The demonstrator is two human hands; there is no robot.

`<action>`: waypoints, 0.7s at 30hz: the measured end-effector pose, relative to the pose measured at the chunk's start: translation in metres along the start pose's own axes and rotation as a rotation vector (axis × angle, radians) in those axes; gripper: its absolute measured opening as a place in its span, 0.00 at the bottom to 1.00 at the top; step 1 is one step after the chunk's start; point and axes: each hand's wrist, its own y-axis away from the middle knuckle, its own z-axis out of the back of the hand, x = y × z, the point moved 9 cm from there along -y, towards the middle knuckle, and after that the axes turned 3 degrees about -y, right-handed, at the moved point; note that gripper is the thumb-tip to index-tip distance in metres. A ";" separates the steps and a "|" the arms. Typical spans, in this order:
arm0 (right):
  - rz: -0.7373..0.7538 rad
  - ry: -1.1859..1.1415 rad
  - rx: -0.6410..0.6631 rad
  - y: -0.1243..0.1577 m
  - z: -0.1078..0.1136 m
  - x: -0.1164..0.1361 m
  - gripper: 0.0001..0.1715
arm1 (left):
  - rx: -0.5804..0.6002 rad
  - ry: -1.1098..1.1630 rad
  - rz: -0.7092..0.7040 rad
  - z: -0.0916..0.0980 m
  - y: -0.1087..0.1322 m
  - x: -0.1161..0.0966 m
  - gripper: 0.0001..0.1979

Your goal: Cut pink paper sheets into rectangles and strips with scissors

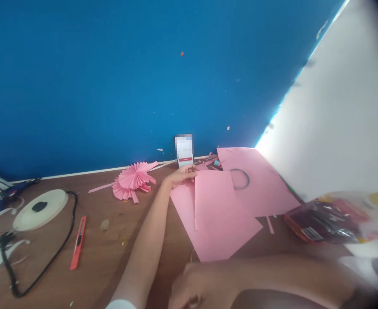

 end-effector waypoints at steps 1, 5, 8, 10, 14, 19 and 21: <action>0.006 0.011 -0.100 -0.002 0.022 0.012 0.07 | -0.003 0.008 0.002 0.000 0.000 0.000 0.22; -0.018 0.185 -0.969 0.043 0.161 0.031 0.05 | -0.012 0.041 0.009 -0.002 0.001 -0.001 0.23; -0.006 -0.210 -1.593 0.116 0.230 -0.012 0.02 | -0.003 0.069 0.013 -0.004 0.002 -0.003 0.22; 0.035 -0.502 -1.670 0.134 0.249 -0.046 0.04 | 0.002 0.084 0.028 -0.004 0.002 -0.002 0.22; 0.190 -0.583 -1.650 0.141 0.265 -0.055 0.05 | 0.016 0.093 0.016 -0.004 0.000 -0.002 0.22; 0.352 -0.561 -1.535 0.134 0.271 -0.022 0.08 | 0.030 0.105 0.004 -0.005 -0.001 -0.002 0.22; 0.369 -0.569 -1.521 0.137 0.276 -0.012 0.08 | 0.022 0.103 0.010 -0.004 0.000 -0.001 0.22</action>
